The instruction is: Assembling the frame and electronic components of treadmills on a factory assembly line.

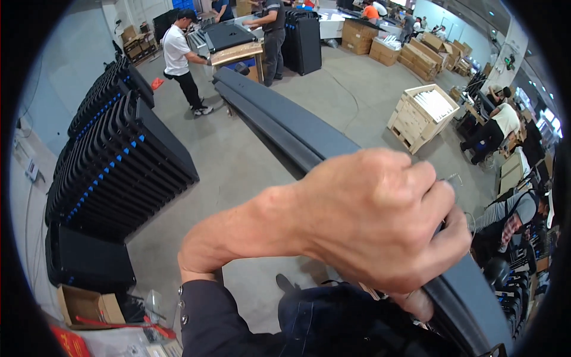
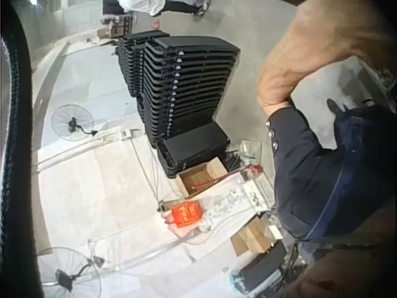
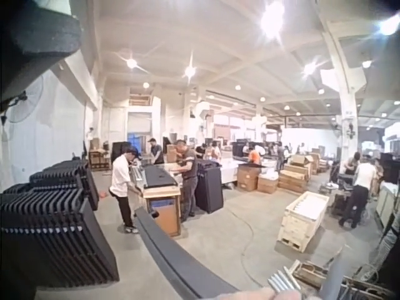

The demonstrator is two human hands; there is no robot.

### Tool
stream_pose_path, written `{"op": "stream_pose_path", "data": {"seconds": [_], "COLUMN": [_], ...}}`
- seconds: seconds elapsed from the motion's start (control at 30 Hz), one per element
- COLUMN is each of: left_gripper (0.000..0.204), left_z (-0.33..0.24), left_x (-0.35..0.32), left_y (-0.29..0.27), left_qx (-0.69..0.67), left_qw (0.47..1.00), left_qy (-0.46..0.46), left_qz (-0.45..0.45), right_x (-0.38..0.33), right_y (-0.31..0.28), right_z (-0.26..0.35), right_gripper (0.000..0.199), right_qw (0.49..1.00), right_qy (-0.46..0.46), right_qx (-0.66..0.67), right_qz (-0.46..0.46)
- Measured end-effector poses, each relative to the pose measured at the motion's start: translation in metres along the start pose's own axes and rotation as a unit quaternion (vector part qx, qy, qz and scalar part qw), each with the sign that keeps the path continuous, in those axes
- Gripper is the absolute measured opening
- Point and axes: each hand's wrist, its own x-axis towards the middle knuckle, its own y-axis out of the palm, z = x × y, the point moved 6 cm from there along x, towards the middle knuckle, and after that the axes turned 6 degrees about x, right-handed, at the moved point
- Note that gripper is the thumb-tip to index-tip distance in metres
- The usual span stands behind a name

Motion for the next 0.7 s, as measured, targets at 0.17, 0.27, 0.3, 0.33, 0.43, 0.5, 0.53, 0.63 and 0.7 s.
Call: {"op": "stream_pose_path", "data": {"seconds": [0.17,0.27,0.3,0.33,0.43,0.5,0.53,0.63,0.7], "left_gripper": [0.073,0.058,0.061,0.064,0.087,0.082,0.078,0.047,0.048], "left_z": [0.133,0.146,0.155,0.165,0.219,0.277,0.312,0.412,0.469], "left_x": [-0.029,-0.041,-0.049,-0.059,-0.116,-0.168,-0.201,-0.333,-0.447], "left_y": [-0.035,-0.012,-0.001,0.004,0.03,0.039,0.049,0.092,0.149], "left_qx": [-0.007,-0.039,-0.085,-0.127,-0.319,-0.368,-0.414,-0.402,-0.469], "left_qw": [0.993,0.974,0.974,0.971,0.914,0.873,0.815,0.7,0.63], "left_qy": [-0.029,-0.087,-0.109,-0.133,-0.241,-0.319,-0.383,-0.568,-0.619], "left_qz": [-0.114,-0.206,-0.181,-0.153,-0.075,0.029,0.135,0.161,0.013], "right_x": [0.061,0.11,0.134,0.157,0.242,0.291,0.32,0.382,0.43], "right_y": [0.074,0.109,0.121,0.132,0.173,0.199,0.22,0.254,0.283], "right_z": [-0.02,-0.035,-0.04,-0.043,-0.018,-0.001,0.009,0.021,0.06], "right_gripper": [0.038,0.039,0.039,0.039,0.039,0.04,0.04,0.04,0.041], "right_qw": [0.998,0.997,0.996,0.996,0.994,0.993,0.992,0.989,0.984], "right_qy": [-0.055,-0.074,-0.081,-0.083,-0.102,-0.108,-0.117,-0.142,-0.173], "right_qx": [-0.01,-0.009,-0.009,-0.011,-0.026,-0.037,-0.037,-0.018,-0.009], "right_qz": [-0.023,-0.035,-0.037,-0.037,-0.025,-0.022,-0.016,-0.027,-0.027]}}
